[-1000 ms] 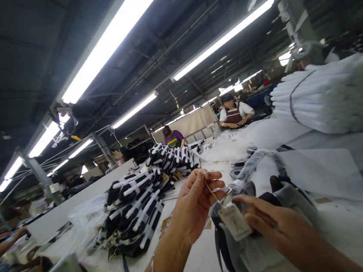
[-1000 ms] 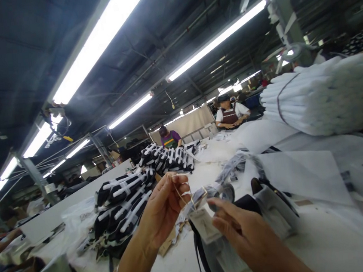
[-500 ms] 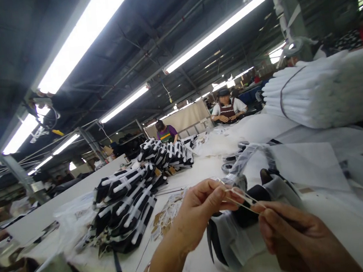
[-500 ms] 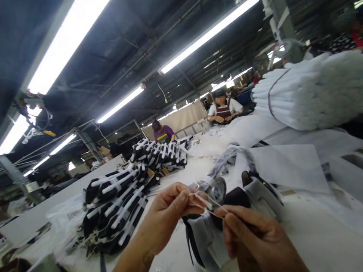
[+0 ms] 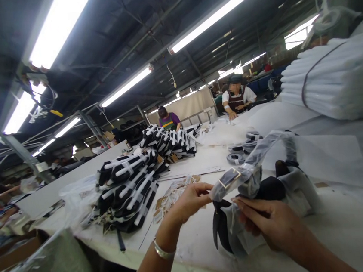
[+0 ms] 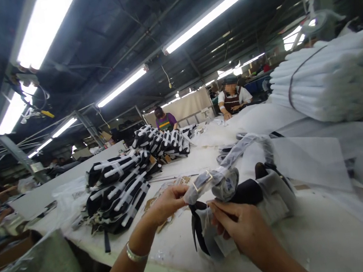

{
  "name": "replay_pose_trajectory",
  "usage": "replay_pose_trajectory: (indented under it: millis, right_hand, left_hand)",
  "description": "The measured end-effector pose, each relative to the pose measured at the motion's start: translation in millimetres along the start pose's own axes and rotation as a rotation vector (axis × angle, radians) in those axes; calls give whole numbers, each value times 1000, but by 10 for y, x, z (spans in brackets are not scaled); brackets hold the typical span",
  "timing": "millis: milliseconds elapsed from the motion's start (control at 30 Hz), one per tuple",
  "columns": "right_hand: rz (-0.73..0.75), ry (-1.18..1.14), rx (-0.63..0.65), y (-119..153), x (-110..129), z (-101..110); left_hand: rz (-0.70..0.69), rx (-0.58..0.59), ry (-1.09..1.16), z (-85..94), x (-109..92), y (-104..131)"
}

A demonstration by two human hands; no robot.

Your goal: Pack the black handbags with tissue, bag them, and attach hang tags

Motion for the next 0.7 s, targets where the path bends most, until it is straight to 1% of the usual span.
replay_pose_trajectory:
  millis: [100, 167, 233, 300, 400, 533, 567, 633, 700]
  right_hand:
    - [138, 96, -86, -83, 193, -35]
    - [228, 154, -100, -127, 287, -69]
    - [279, 188, -89, -166, 323, -103]
    - [288, 204, -84, -203, 311, -113]
    - [263, 199, -92, -236, 272, -88]
    - [263, 261, -75, -188, 267, -40]
    - [286, 299, -68, -158, 258, -26]
    - [378, 385, -87, -86, 204, 29]
    - [474, 449, -165, -22, 52, 134]
  left_hand:
    - [28, 119, -10, -86, 36, -98]
    - [49, 186, 0, -120, 67, -158]
    - [71, 233, 23, -150, 111, -212]
    - [85, 248, 62, -180, 154, -253]
    - [88, 212, 154, -202, 190, -261]
    - [100, 81, 339, -117, 204, -146]
    - [103, 42, 392, -81, 206, -102]
    - [101, -28, 486, -15, 210, -10]
    - [84, -89, 559, 33, 211, 74]
Point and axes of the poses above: each hand's wrist, its own y-axis away from the middle knuckle, its own z-axis out of the back of the hand, x = y × z, the point moved 8 cm from there along -y, towards the middle knuckle, and after that the axes turned 6 degrees about -y, right-handed, at the moved point
